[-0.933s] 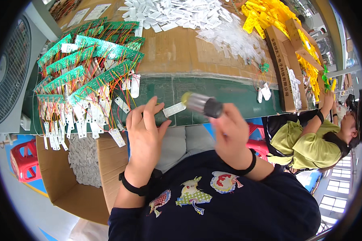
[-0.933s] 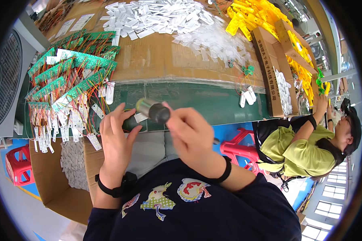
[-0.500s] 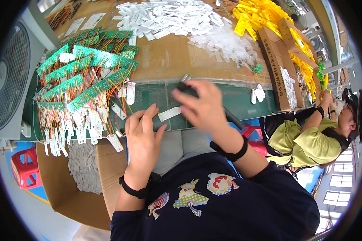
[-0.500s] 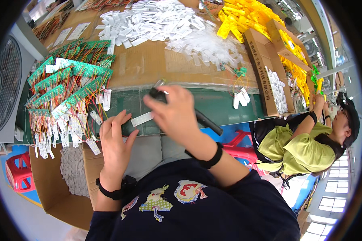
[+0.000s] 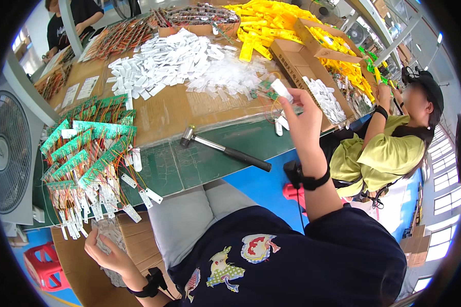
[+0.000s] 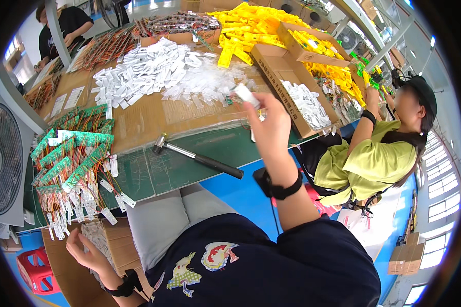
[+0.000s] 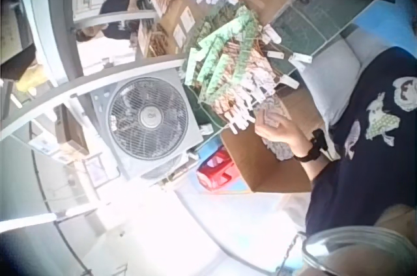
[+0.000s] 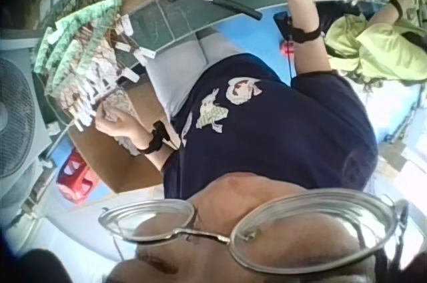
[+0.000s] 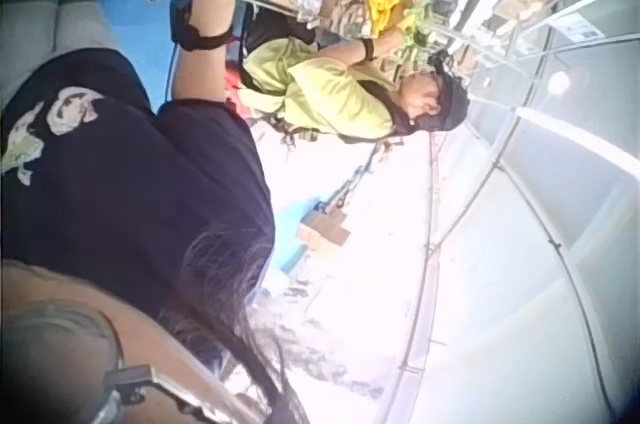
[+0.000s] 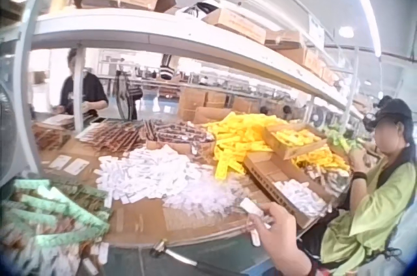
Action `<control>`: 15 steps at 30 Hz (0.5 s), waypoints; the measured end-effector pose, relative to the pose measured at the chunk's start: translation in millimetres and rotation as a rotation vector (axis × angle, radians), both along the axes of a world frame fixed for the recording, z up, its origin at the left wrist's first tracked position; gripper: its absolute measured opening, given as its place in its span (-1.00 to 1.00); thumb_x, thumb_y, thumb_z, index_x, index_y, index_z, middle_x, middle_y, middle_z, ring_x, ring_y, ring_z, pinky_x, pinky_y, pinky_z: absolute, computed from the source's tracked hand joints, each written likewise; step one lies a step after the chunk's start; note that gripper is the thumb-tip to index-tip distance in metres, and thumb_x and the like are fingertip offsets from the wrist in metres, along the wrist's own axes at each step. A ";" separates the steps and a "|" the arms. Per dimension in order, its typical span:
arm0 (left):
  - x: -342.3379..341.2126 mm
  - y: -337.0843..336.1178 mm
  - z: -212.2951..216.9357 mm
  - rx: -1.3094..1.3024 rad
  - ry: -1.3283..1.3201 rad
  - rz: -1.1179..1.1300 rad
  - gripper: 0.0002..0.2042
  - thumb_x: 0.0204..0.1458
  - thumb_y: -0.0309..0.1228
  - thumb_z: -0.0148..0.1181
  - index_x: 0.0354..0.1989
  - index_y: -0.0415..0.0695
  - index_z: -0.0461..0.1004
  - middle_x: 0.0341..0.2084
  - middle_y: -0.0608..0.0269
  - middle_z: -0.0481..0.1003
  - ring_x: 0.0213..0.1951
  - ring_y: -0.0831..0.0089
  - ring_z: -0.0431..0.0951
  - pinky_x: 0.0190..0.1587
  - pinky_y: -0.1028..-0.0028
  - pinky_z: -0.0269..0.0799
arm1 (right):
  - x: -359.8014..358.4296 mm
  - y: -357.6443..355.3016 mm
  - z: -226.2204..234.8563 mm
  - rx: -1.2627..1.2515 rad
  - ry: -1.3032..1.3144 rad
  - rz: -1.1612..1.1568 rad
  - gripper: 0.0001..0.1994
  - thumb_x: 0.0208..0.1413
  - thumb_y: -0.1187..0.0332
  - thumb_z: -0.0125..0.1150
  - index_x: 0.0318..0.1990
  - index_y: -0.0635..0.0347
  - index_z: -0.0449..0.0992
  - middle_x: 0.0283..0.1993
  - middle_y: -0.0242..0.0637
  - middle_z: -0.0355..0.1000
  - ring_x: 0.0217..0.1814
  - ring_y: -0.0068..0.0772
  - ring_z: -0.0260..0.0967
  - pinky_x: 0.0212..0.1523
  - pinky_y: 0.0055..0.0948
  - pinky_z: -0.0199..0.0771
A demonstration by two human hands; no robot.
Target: Manually assembling LED components by fitting wires and plastic housings together.
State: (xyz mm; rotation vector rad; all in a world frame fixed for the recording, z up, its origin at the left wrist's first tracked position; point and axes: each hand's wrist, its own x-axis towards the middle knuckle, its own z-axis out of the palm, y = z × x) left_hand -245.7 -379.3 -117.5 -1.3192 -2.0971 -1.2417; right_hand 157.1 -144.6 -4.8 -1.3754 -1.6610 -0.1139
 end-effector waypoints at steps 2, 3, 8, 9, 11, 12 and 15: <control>-16.9 -19.4 -24.6 -0.100 0.019 0.097 -0.86 0.05 -0.59 0.05 -0.21 -0.30 0.41 -0.26 0.07 0.44 -0.17 0.11 0.41 -0.07 0.21 0.32 | 37.2 17.3 -24.9 -0.052 -0.100 -0.103 -0.78 -0.06 0.36 0.33 -0.27 0.24 0.53 -0.43 -0.17 0.46 -0.34 -0.18 0.43 -0.30 -0.29 0.41; -24.4 -28.1 -38.8 -0.090 0.024 0.096 -0.86 0.05 -0.59 0.05 -0.21 -0.30 0.41 -0.26 0.07 0.44 -0.17 0.11 0.41 -0.07 0.21 0.32 | 55.0 24.0 -41.0 -0.077 -0.190 -0.158 -0.78 -0.08 0.35 0.33 -0.27 0.22 0.53 -0.44 -0.17 0.46 -0.33 -0.16 0.43 -0.28 -0.26 0.41; -45.6 -73.6 -130.8 -0.451 0.016 0.325 -0.71 0.04 -0.37 0.14 -0.12 -0.24 0.34 -0.20 0.00 0.35 -0.08 0.02 0.35 -0.06 0.11 0.30 | 80.8 33.3 -99.8 -0.265 -0.437 -0.299 -0.50 -0.09 0.07 0.33 -0.03 0.15 0.42 -0.07 -0.10 0.36 0.01 -0.01 0.30 -0.14 -0.01 0.38; -47.6 -82.8 -143.4 -0.570 -0.042 0.386 -0.67 0.05 -0.29 0.15 -0.10 -0.23 0.32 -0.19 -0.01 0.35 -0.08 0.02 0.34 -0.06 0.10 0.29 | 75.3 32.6 -101.1 -0.249 -0.458 -0.311 -0.47 -0.09 0.06 0.33 0.01 0.14 0.39 -0.07 -0.09 0.35 -0.01 -0.02 0.31 -0.13 -0.02 0.38; -42.0 -94.9 -154.6 -0.654 -0.114 0.428 -0.63 0.06 -0.22 0.13 -0.09 -0.23 0.32 -0.18 -0.03 0.34 -0.07 0.00 0.33 -0.05 0.09 0.29 | 71.5 37.5 -100.5 -0.322 -0.504 -0.324 -0.48 -0.09 0.06 0.33 0.00 0.14 0.41 -0.08 -0.09 0.35 -0.01 -0.03 0.32 -0.12 -0.04 0.39; -40.2 -101.1 -159.6 -0.745 -0.193 0.474 -0.59 0.06 -0.14 0.11 -0.08 -0.23 0.32 -0.17 -0.05 0.34 -0.06 -0.01 0.32 -0.04 0.08 0.29 | 71.2 40.9 -100.3 -0.400 -0.558 -0.329 -0.49 -0.09 0.07 0.34 -0.01 0.14 0.42 -0.10 -0.10 0.36 -0.01 -0.04 0.32 -0.11 -0.07 0.40; -44.0 -124.9 -186.0 -0.853 -0.256 0.462 -0.53 0.07 -0.07 0.09 -0.04 -0.23 0.31 -0.12 -0.06 0.33 -0.03 -0.02 0.31 -0.03 0.07 0.29 | 83.2 49.8 -108.0 -0.449 -0.501 -0.320 -0.54 -0.10 0.10 0.35 -0.07 0.15 0.44 -0.13 -0.10 0.37 -0.03 -0.06 0.34 -0.11 -0.09 0.42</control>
